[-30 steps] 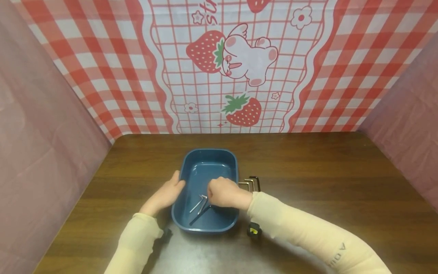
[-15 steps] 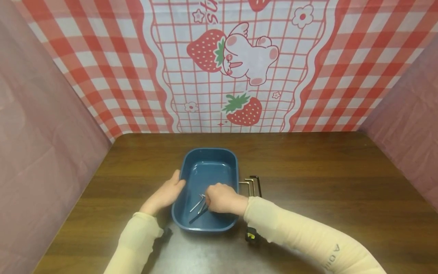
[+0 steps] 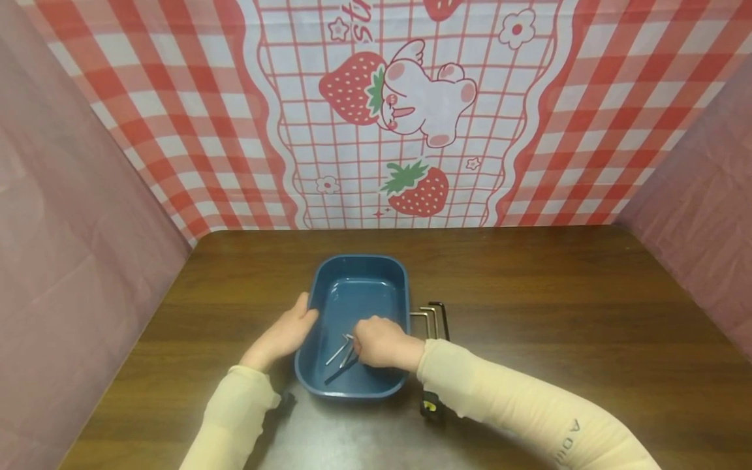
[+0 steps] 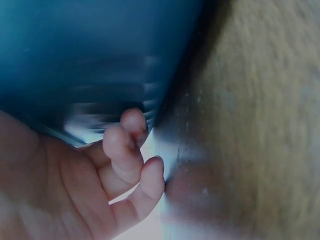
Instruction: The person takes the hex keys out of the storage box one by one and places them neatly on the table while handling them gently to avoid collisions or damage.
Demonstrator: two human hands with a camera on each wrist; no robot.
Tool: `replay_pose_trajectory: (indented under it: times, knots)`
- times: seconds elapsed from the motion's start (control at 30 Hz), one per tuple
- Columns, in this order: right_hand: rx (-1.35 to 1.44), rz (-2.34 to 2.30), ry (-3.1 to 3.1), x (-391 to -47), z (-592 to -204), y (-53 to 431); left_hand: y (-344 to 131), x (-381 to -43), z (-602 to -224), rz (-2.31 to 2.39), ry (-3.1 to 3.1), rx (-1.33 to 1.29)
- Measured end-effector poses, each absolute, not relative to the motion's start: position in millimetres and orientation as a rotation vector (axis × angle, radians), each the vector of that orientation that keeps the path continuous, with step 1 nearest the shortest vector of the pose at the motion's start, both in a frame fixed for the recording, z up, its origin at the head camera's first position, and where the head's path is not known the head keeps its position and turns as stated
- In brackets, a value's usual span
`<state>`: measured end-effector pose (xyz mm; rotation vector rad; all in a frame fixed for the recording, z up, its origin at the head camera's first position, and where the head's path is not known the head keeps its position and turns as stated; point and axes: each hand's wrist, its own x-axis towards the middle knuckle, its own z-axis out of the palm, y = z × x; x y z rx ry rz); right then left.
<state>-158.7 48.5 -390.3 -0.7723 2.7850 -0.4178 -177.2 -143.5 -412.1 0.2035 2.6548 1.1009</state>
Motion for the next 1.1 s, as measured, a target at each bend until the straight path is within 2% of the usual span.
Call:
replay_pose_trajectory:
  times: [0.5, 0.8, 1.1]
  knots:
    - [-0.785, -0.447, 2.755, -159.5, -379.1, 51.9, -143.9, -177.7, -411.7, 1.09, 2.652, 0.21]
    - [-0.892, -0.551, 2.679, -159.3, -378.0, 58.0, -143.1, -178.2, -412.7, 1.088, 2.658, 0.215]
    - [-0.79, -0.755, 2.547, -156.1, -369.6, 59.8, -143.3, -178.1, -413.5, 1.097, 2.652, 0.216]
